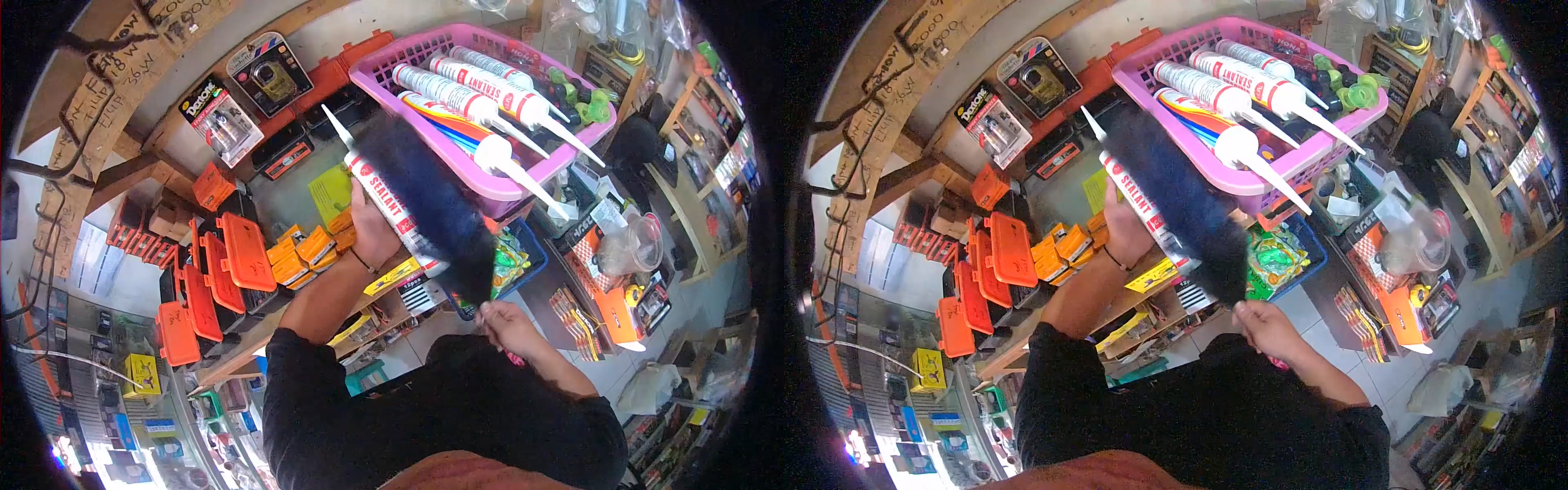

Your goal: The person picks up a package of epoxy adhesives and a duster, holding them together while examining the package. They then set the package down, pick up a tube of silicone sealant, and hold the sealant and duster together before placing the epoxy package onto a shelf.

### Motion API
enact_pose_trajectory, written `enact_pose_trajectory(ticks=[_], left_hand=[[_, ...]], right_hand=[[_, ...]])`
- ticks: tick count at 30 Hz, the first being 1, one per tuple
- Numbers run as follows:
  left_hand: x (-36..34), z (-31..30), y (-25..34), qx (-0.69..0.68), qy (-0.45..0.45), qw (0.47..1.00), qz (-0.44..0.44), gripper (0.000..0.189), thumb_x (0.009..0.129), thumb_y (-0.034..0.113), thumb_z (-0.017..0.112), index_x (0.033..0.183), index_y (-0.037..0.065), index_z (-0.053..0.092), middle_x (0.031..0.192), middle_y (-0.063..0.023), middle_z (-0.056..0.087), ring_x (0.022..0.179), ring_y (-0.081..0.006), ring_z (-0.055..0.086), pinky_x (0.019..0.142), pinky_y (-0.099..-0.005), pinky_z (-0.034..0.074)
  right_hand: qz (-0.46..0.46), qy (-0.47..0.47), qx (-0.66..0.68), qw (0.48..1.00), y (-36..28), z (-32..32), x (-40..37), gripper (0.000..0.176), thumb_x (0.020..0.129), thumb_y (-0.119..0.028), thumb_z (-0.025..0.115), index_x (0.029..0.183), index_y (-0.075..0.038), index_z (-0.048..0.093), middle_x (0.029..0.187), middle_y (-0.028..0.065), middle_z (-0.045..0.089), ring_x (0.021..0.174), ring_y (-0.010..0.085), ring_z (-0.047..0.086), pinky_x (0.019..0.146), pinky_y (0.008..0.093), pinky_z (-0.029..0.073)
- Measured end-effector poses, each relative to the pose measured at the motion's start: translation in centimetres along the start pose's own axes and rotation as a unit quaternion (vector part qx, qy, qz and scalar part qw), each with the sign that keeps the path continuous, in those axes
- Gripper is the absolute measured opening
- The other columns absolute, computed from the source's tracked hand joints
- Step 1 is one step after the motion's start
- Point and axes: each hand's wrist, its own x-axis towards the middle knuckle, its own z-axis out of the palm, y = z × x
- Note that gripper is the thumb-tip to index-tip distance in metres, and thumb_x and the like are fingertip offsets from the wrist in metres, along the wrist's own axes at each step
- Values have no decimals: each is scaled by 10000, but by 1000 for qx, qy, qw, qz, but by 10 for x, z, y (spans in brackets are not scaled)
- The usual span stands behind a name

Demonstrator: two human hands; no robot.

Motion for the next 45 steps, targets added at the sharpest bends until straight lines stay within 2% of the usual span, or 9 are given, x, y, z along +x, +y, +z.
enact_pose_trajectory(ticks=[6,7,11,16,28,32,35,41,45], left_hand=[[16,57,-8,19,256,965,47,541,844,530,313,1085,77,486,959,-167,541,872,-294,554,775,-444,446],[6,14,0,-66,-7,998,1,521,842,524,330,1057,81,497,943,-157,543,848,-292,552,760,-423,451],[-5,21,-6,69,235,970,8,550,820,528,385,1141,83,429,1026,-156,516,878,-314,535,756,-494,436],[4,32,-2,0,13,999,51,428,849,412,399,1145,103,416,882,-116,527,862,-263,535,783,-441,433],[-6,25,-12,-49,225,973,0,595,789,613,341,1056,105,498,957,-127,555,880,-275,536,817,-426,421],[7,28,0,-64,-83,994,-3,539,848,512,305,1133,81,457,1056,-144,522,990,-287,493,856,-410,401],[-2,40,-7,5,202,979,34,610,820,574,333,1136,67,454,1062,-132,529,975,-279,517,864,-397,409],[-3,-3,1,-39,-26,999,-8,582,812,565,376,1194,126,402,1051,-154,529,974,-313,526,814,-478,436],[-7,6,3,10,132,991,-26,566,813,572,367,1141,119,454,1047,-155,529,961,-317,530,833,-492,420]], right_hand=[[5,10,68,998,2,0,2,342,911,-319,387,767,-38,519,507,-3,419,397,77,388,372,226,324],[4,9,68,998,1,0,1,342,911,-319,387,767,-38,519,507,-3,419,397,77,388,372,226,324],[9,-36,-30,999,3,-7,-3,333,913,-305,383,771,-38,523,498,-1,418,389,76,379,368,221,320],[-5,10,64,998,-3,-5,-1,322,914,-294,387,768,-41,521,479,-3,399,381,75,365,364,215,314],[29,-80,-29,996,-5,-5,-4,348,914,-317,379,747,-43,513,491,-2,408,390,73,371,362,215,317],[-3,-15,28,999,-2,-5,0,347,912,-321,380,754,-43,516,494,-1,409,392,74,379,362,216,322],[17,-34,7,999,0,-4,-4,344,912,-322,381,761,-44,518,500,-2,412,393,73,383,362,215,323],[-4,3,48,999,4,-4,-4,341,913,-321,377,773,-44,517,494,-4,408,394,76,384,367,214,320],[-3,-41,-61,997,6,-4,-5,344,913,-327,374,775,-46,518,499,-7,411,405,76,390,372,218,326]])
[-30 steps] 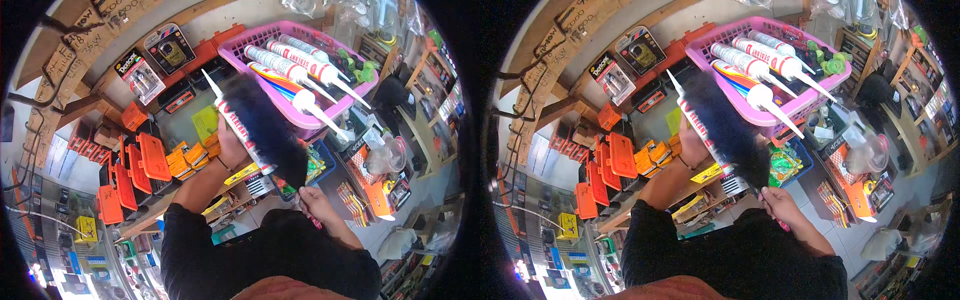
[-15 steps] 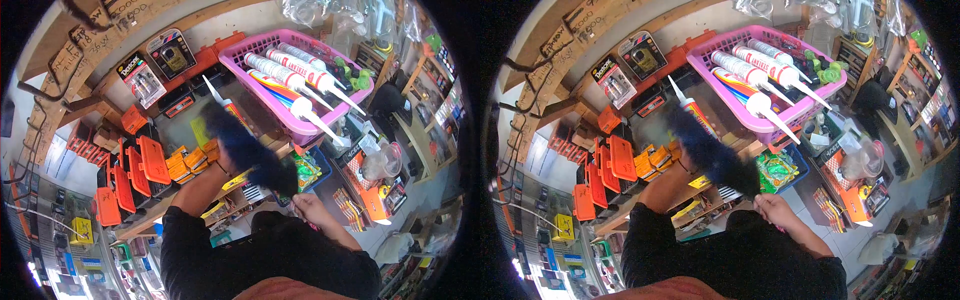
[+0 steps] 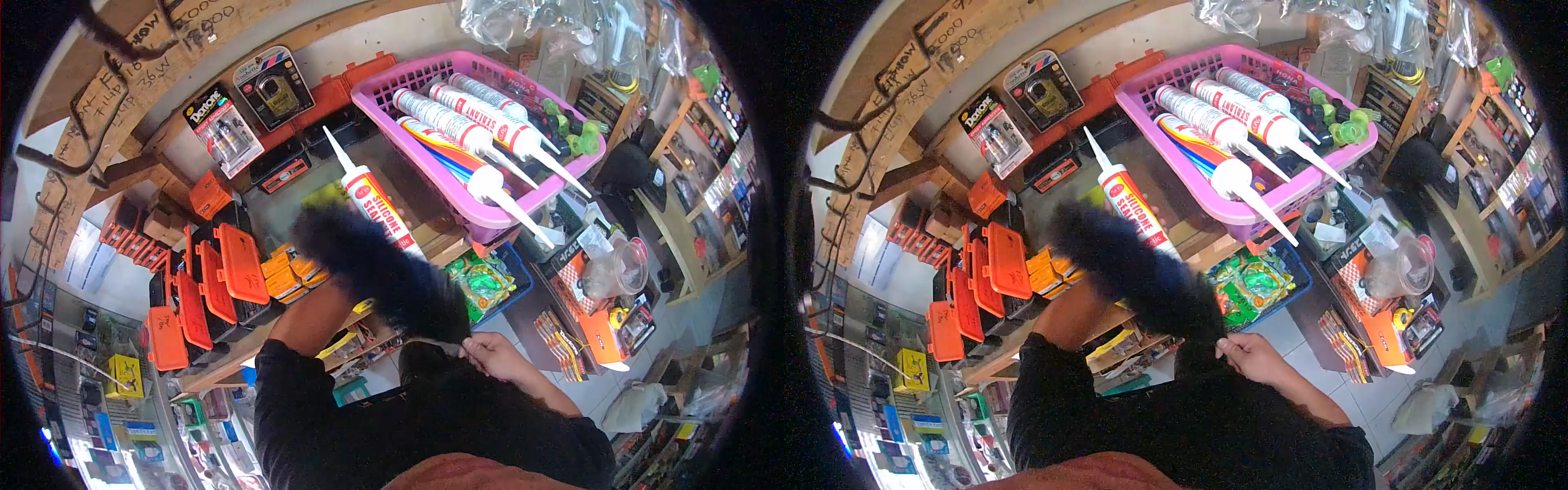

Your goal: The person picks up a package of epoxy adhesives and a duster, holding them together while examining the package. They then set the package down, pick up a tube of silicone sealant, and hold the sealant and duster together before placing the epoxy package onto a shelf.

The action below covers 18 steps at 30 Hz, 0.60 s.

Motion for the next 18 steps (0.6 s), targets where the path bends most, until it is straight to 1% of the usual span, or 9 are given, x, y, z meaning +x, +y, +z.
enact_pose_trajectory(ticks=[3,5,7,8,11,13,14,17,18], left_hand=[[5,26,-11,-122,47,989,66,553,824,564,343,1082,94,481,995,-156,542,885,-280,554,782,-461,444],[0,36,-2,40,14,998,35,505,839,539,342,1034,100,501,964,-112,546,854,-245,548,780,-405,446],[1,60,-10,-134,56,989,23,563,828,568,333,1081,90,491,965,-153,547,888,-301,542,822,-473,414],[3,1,-10,-163,53,985,-14,609,817,585,337,1131,76,452,969,-180,545,851,-354,551,779,-530,422],[-1,13,-1,-20,58,998,11,610,815,579,348,1153,78,434,961,-171,552,864,-365,547,754,-509,444],[12,10,-5,-148,-176,972,45,617,814,594,328,1152,89,432,966,-168,554,883,-348,552,747,-479,460],[3,9,-4,12,-2,999,37,589,814,579,348,1145,102,444,1001,-156,547,899,-317,550,777,-474,448],[0,13,-14,-108,18,994,-3,495,846,516,344,1113,119,471,1029,-123,536,920,-273,541,774,-405,463],[-3,12,-8,49,-27,998,29,496,842,524,344,1111,129,481,1056,-108,526,942,-263,527,791,-395,454]], right_hand=[[-10,36,34,999,-4,0,0,345,910,-332,379,786,-45,525,501,-6,411,418,77,403,375,223,332],[10,75,90,993,-4,-1,1,343,909,-332,384,793,-44,530,502,-5,411,426,78,412,377,226,336],[38,-13,13,999,1,-1,1,342,910,-332,383,784,-48,526,502,-7,410,420,75,406,375,222,333],[40,-14,13,999,2,-1,1,342,910,-332,383,784,-48,526,502,-7,410,420,75,406,375,222,333],[-43,-10,-44,998,1,-1,2,350,913,-334,373,766,-50,516,500,-10,409,396,75,388,369,222,330],[10,53,121,991,-4,-2,3,344,912,-325,380,758,-47,513,505,-15,407,407,71,379,386,219,328],[19,57,109,992,-2,-2,3,339,911,-317,389,756,-42,513,511,-15,411,414,71,385,389,221,328],[16,-41,30,999,-1,4,0,339,912,-315,386,742,-46,505,517,-13,417,404,73,391,378,218,328],[-7,-41,17,999,0,5,0,340,913,-314,381,740,-48,503,518,-11,420,384,79,389,359,221,327]])
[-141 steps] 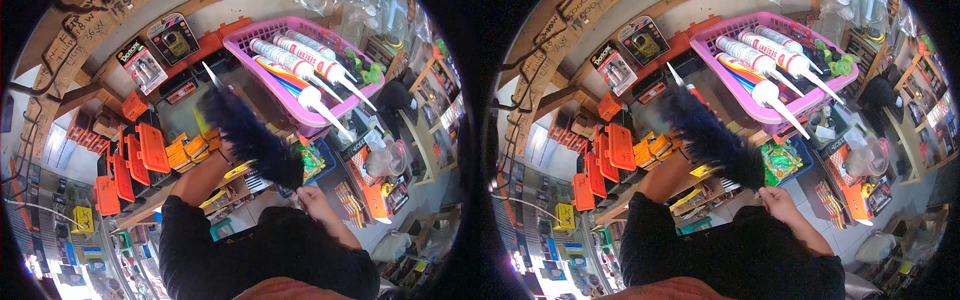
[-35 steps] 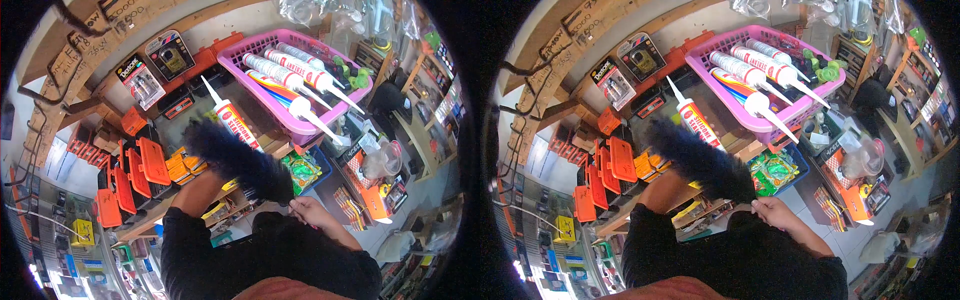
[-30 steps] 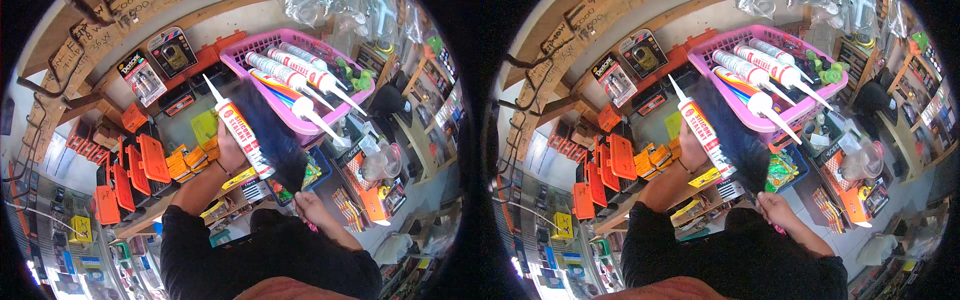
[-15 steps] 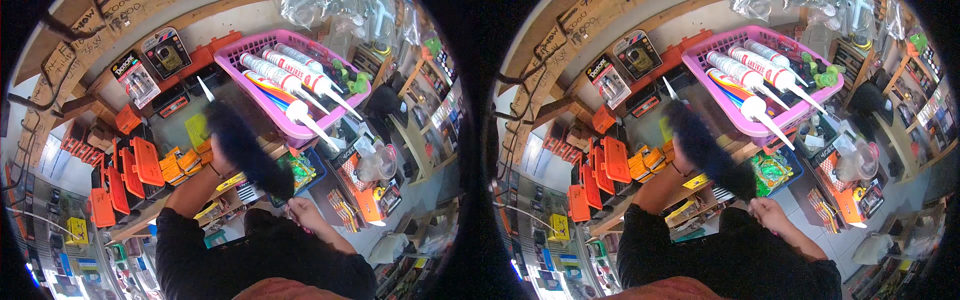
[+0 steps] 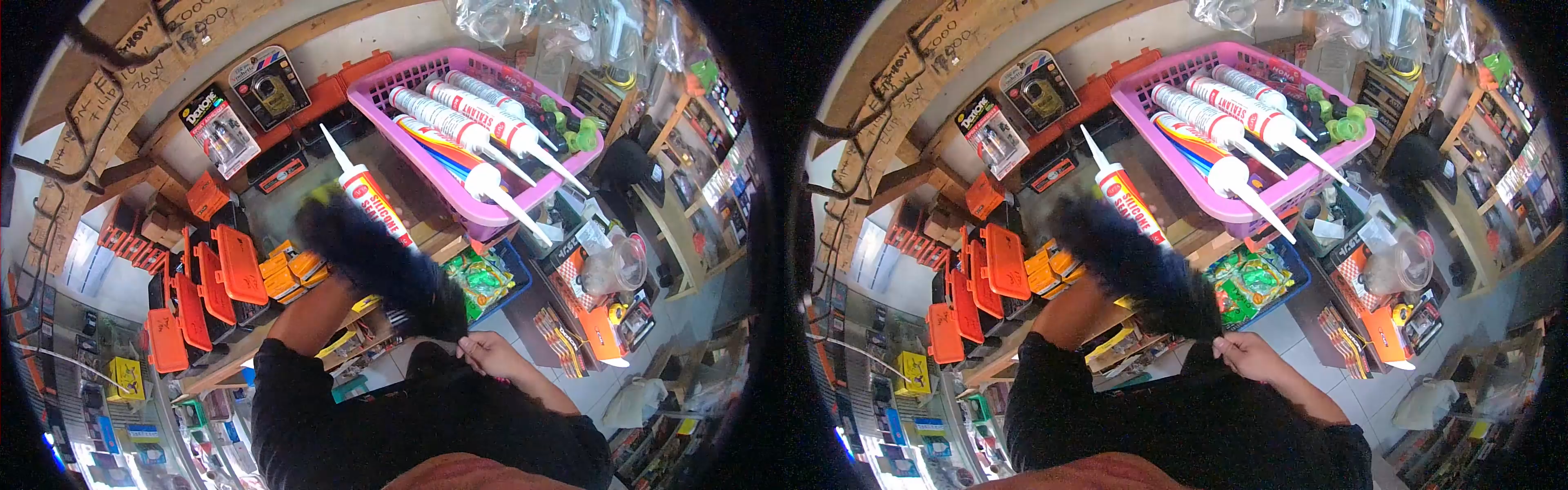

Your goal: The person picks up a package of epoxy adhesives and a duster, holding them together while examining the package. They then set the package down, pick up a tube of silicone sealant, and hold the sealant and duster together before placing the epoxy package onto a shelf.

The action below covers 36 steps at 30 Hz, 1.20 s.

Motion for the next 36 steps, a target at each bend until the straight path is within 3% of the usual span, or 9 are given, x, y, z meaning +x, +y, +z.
enact_pose_trajectory(ticks=[3,11,13,15,18,21,27,33,36], left_hand=[[4,66,5,-78,161,984,-11,509,832,548,341,1083,131,487,1015,-115,540,927,-250,535,775,-397,461],[2,22,-1,-61,76,995,13,456,840,482,380,1097,119,477,971,-95,557,932,-237,536,843,-404,421],[15,13,5,-128,-187,974,0,464,863,479,329,1109,113,473,962,-110,556,922,-238,541,832,-397,433],[13,78,7,-52,130,990,-3,595,827,602,263,1117,128,475,994,-169,548,934,-272,553,796,-420,465],[11,-15,11,-50,-93,993,-52,622,831,588,281,1177,92,428,1055,-154,538,1012,-266,511,852,-419,433],[11,91,8,-65,140,988,31,587,830,583,294,1122,99,451,965,-136,562,905,-261,556,808,-382,459],[-4,11,-3,-184,-23,982,-28,467,812,394,519,1153,88,430,1064,-128,512,1017,-283,493,859,-488,400],[11,62,5,-105,150,983,34,565,821,591,313,988,93,521,936,-115,586,864,-252,565,781,-407,461],[5,10,11,-30,-1,999,-35,548,825,567,328,975,72,512,862,-144,585,832,-297,566,776,-394,465]], right_hand=[[4,74,85,994,-2,-3,2,328,912,-301,389,746,-46,510,519,-10,418,394,77,390,367,220,328],[11,39,13,999,-3,-9,1,345,915,-315,373,740,-46,496,516,-2,414,390,84,390,367,221,328],[11,93,116,989,-6,-7,2,342,913,-310,380,737,-45,503,510,-5,411,397,83,386,370,224,326],[24,112,39,993,-15,-4,-3,348,910,-321,386,728,-47,500,501,-7,407,398,81,382,370,225,321],[26,-9,-26,999,-14,-3,-6,373,909,-362,371,716,-62,480,496,-8,406,395,78,385,368,225,318],[27,97,64,993,-14,5,-1,377,909,-362,368,712,-61,481,498,-7,408,394,79,391,366,224,320],[38,42,1,998,-16,12,-8,391,907,-367,369,704,-55,488,496,4,410,381,82,379,361,219,324],[29,81,77,993,-8,13,-13,364,901,-356,396,732,-53,505,486,-4,397,383,79,370,358,221,303],[36,103,15,994,-15,27,-16,350,905,-346,392,752,-52,506,491,-3,385,381,77,354,363,220,299]])
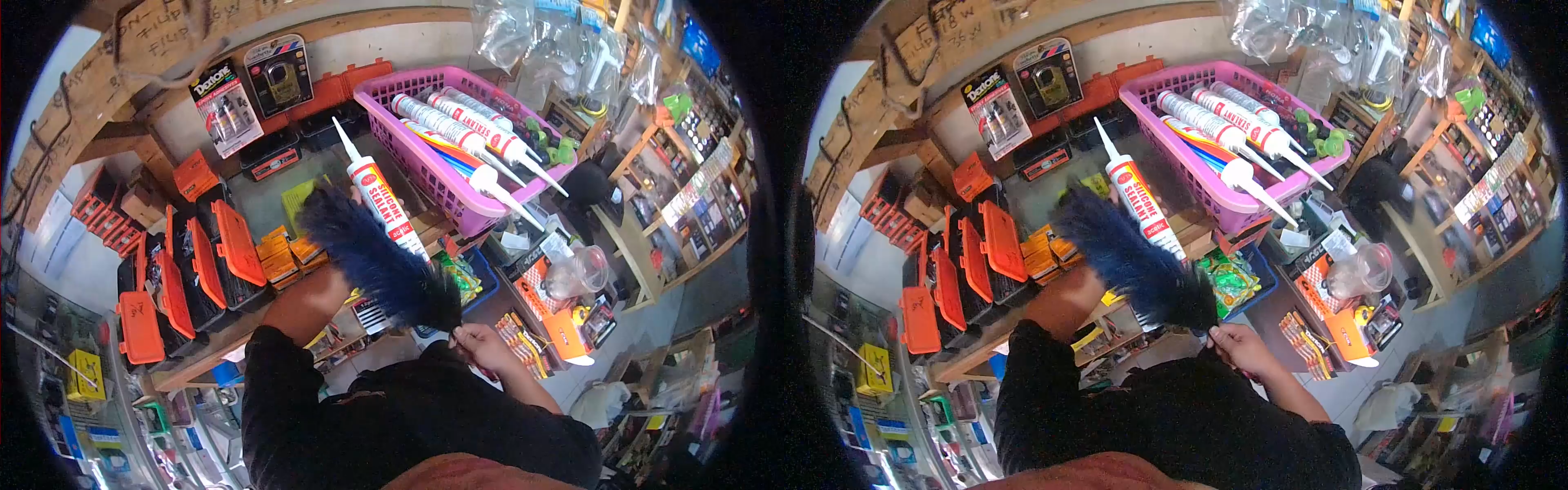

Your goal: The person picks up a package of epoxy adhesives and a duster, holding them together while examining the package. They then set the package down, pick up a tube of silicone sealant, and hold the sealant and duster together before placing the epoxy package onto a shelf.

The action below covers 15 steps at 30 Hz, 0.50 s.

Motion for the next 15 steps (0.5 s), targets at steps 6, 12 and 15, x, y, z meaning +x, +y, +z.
enact_pose_trajectory(ticks=[6,12,15], left_hand=[[9,1,-12,-47,72,995,54,537,822,564,348,975,74,507,883,-144,585,860,-289,576,787,-406,471],[8,43,-5,-97,145,982,72,583,821,591,298,987,81,528,980,-129,573,917,-283,546,836,-439,429],[13,20,-8,-173,61,981,59,507,836,506,361,1043,71,520,957,-116,575,882,-270,547,828,-409,432]], right_hand=[[5,-37,21,999,8,-3,12,348,907,-351,381,768,-57,506,492,-4,390,386,75,367,364,221,303],[11,9,29,999,0,-1,14,351,908,-346,380,764,-54,512,493,-6,383,386,78,353,362,220,294],[7,2,77,997,-7,-3,14,346,907,-339,386,764,-54,520,499,-12,381,394,74,346,367,215,289]])
